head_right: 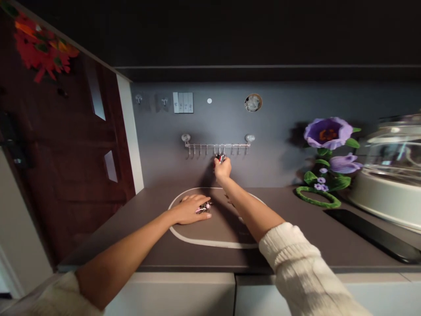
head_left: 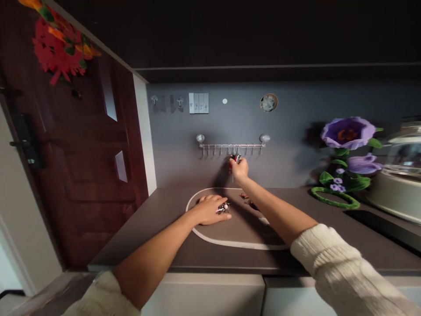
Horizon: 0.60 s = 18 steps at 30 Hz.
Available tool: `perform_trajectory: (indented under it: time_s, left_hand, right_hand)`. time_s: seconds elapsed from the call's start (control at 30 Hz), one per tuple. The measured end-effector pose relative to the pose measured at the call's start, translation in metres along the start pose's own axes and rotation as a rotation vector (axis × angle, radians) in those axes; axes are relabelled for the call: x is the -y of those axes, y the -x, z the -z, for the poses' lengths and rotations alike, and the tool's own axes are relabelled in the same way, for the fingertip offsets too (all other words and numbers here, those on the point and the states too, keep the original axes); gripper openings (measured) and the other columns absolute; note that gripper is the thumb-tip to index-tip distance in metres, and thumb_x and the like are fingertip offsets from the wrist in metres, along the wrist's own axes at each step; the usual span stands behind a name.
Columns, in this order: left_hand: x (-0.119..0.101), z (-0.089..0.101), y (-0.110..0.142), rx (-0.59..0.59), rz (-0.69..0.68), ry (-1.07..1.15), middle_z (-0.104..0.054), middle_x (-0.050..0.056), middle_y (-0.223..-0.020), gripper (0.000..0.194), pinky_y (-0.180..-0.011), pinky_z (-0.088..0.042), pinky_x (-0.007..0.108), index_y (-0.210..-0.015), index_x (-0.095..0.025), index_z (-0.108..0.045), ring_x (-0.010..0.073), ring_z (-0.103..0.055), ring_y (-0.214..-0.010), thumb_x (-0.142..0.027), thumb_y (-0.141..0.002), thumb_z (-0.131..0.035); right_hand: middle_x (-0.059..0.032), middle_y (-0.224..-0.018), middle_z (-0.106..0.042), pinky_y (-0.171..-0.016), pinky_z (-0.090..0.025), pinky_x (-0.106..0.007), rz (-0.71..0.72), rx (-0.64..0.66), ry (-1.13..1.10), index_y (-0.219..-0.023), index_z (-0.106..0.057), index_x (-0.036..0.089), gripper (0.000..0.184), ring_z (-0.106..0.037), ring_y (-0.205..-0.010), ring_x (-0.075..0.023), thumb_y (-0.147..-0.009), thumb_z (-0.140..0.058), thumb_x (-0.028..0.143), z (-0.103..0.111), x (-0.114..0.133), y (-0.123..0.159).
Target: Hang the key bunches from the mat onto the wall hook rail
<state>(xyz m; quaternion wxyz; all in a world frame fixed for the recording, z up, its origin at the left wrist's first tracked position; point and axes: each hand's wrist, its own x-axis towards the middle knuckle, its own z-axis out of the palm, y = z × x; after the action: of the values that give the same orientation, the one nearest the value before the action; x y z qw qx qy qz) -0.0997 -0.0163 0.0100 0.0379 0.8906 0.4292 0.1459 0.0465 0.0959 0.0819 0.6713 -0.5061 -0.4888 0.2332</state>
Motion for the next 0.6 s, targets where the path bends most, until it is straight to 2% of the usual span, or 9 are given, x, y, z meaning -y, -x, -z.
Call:
perform_trajectory:
  time_s: [0.2, 0.3, 0.37, 0.5, 0.6]
  left_hand:
    - [0.005, 0.000, 0.000, -0.001, -0.017, 0.004, -0.033, 0.008, -0.139, 0.080, -0.101, -0.022, 0.046, -0.135, -0.026, -0.025, 0.0277, -0.029, -0.126, -0.071, -0.070, -0.031]
    - [0.010, 0.002, 0.000, -0.028, -0.033, 0.033, -0.028, 0.008, -0.141, 0.085, -0.104, -0.020, 0.043, -0.137, -0.024, -0.021, 0.0256, -0.025, -0.129, -0.072, -0.068, -0.035]
    - [0.012, 0.004, 0.000, -0.075, -0.003, 0.053, -0.030, 0.007, -0.141, 0.082, -0.104, -0.020, 0.041, -0.136, -0.023, -0.024, 0.0244, -0.026, -0.129, -0.070, -0.069, -0.036]
    - [0.018, 0.010, 0.000, -0.233, 0.133, 0.124, -0.042, 0.006, -0.133, 0.065, -0.102, -0.023, 0.041, -0.127, -0.024, -0.040, 0.0228, -0.035, -0.123, -0.063, -0.078, -0.026]
    - [0.019, 0.015, 0.002, -0.389, 0.205, 0.241, -0.052, 0.007, -0.122, 0.057, -0.099, -0.029, 0.037, -0.116, -0.020, -0.052, 0.0211, -0.043, -0.115, -0.058, -0.080, -0.029]
  right_hand:
    - [0.0068, -0.055, -0.047, -0.038, -0.041, -0.017, 0.013, 0.028, -0.230, -0.078, -0.037, 0.021, 0.015, -0.046, -0.041, -0.0061, -0.077, -0.052, 0.020, 0.004, 0.038, -0.014]
    - [0.0061, -0.055, -0.048, -0.039, -0.041, -0.017, -0.029, 0.146, -0.223, -0.077, -0.038, 0.020, 0.014, -0.047, -0.041, -0.0060, -0.077, -0.051, 0.016, 0.014, 0.040, -0.007]
    - [0.0049, -0.053, -0.049, -0.040, -0.042, -0.018, -0.080, 0.267, -0.150, -0.075, -0.040, 0.018, 0.013, -0.048, -0.042, -0.0068, -0.077, -0.051, 0.013, 0.026, 0.031, 0.005]
    - [0.0018, -0.056, -0.054, -0.050, -0.046, -0.022, -0.147, 0.477, 0.121, -0.076, -0.048, 0.015, 0.012, -0.051, -0.047, -0.0080, -0.071, -0.059, 0.014, 0.058, 0.007, 0.034]
    - [-0.0032, -0.065, -0.062, -0.058, -0.045, -0.022, -0.049, 0.673, 0.433, -0.075, -0.057, 0.013, 0.013, -0.055, -0.057, -0.0111, -0.069, -0.062, 0.023, 0.082, 0.005, 0.046]
